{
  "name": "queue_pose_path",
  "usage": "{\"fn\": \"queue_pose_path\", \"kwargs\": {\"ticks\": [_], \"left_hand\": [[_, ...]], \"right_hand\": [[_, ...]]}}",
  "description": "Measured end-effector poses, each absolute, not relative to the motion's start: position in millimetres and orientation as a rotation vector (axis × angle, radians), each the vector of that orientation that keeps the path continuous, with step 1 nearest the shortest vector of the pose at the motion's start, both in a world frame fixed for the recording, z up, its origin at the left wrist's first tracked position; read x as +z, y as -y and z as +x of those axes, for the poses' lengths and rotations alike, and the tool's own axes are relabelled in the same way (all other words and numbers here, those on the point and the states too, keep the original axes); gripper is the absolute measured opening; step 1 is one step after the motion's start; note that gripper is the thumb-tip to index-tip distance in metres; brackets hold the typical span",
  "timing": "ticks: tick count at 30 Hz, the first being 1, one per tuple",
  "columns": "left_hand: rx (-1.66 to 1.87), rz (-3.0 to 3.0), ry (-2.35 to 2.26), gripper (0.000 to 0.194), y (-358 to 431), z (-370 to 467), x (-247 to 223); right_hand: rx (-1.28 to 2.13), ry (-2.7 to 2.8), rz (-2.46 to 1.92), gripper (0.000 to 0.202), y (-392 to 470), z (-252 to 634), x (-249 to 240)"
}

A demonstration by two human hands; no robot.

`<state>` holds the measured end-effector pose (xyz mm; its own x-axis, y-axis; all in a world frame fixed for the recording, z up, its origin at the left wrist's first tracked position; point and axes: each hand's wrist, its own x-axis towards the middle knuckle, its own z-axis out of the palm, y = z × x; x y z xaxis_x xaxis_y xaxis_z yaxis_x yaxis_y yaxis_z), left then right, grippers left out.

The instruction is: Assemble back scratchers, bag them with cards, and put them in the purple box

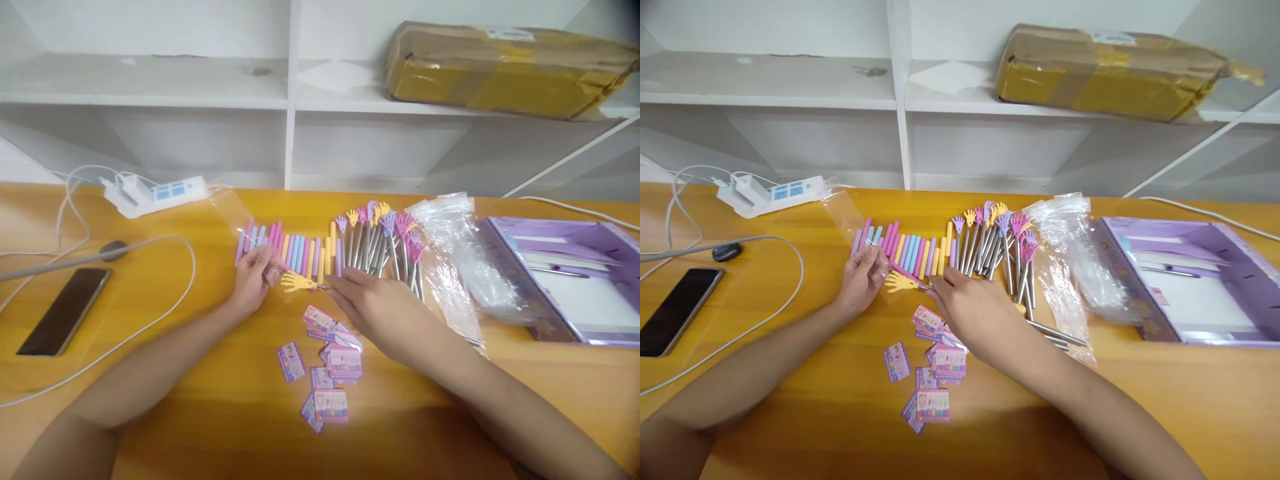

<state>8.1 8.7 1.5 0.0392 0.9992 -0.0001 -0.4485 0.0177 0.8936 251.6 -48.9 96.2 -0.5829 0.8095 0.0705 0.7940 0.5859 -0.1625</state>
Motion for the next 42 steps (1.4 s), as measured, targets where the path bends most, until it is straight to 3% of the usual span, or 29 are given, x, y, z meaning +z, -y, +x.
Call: {"fn": "queue_pose_path", "kwargs": {"ticks": [8,20,26,31,36,42], "left_hand": [[1.283,0.820,-0.847,0.045,-4.7,8.3,1.4],[1.242,0.873,-0.779,0.044,-4.5,11.3,-5.7],[1.141,0.994,-0.751,0.035,-2.5,9.3,-11.5],[1.349,0.854,-0.818,0.040,-9.6,7.8,-6.4],[1.345,0.796,-0.849,0.043,-12.0,9.0,-4.8],[1.297,0.867,-0.875,0.040,-7.8,9.6,-16.2]], "right_hand": [[0.039,2.666,-1.367,0.057,45.7,248.2,91.7],[0.140,2.647,-1.388,0.061,37.5,246.5,77.5],[0.344,2.593,-1.494,0.045,36.3,238.2,75.4],[0.636,2.772,-1.683,0.024,37.3,251.1,97.7],[0.632,2.896,-1.600,0.028,36.8,260.0,107.1],[0.505,2.901,-1.674,0.030,33.9,245.5,85.8]]}}
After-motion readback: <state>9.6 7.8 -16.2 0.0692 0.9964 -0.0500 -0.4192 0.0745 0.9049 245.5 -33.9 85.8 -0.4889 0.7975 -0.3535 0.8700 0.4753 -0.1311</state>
